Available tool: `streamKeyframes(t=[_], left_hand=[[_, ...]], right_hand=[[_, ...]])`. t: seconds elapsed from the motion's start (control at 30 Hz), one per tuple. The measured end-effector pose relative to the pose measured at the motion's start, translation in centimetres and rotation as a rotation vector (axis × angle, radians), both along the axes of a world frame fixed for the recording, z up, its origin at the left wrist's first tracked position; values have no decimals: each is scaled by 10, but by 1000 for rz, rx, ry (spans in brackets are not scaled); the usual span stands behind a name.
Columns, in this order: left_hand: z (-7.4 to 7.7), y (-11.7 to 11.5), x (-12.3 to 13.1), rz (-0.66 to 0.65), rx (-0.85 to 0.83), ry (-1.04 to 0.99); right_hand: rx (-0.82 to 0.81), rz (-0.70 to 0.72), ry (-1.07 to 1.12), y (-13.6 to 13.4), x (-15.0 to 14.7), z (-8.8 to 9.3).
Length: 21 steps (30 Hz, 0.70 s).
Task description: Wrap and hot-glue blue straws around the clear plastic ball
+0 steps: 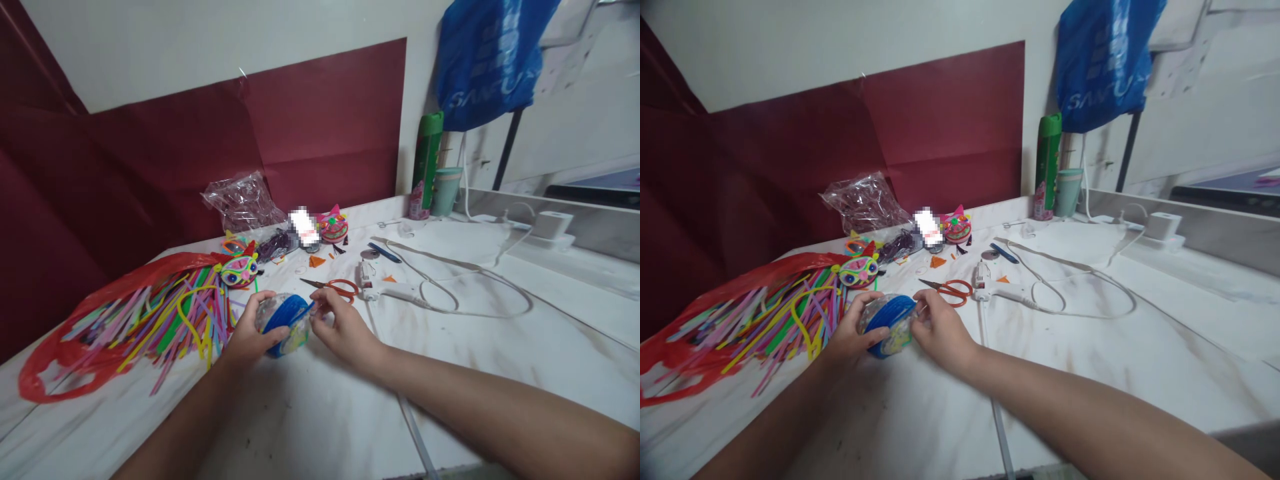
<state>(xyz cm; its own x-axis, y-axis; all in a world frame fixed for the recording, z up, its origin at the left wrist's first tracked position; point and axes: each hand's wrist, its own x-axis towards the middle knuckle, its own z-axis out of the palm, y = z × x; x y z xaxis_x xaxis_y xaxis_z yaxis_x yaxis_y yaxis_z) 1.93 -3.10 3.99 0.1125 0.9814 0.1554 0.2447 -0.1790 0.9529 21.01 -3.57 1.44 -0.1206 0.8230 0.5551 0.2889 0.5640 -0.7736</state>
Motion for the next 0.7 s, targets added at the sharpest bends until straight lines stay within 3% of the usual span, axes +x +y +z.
streamKeyframes(t=[0.3, 0.57, 0.7], left_hand=[[-7, 7, -8, -7, -9, -278], [-7, 4, -2, -59, -45, -195], [-7, 4, -2, -80, -11, -88]], right_hand=[[-20, -22, -30, 6, 7, 2], [400, -117, -323, 6, 16, 11], [483, -108, -417, 8, 21, 14]])
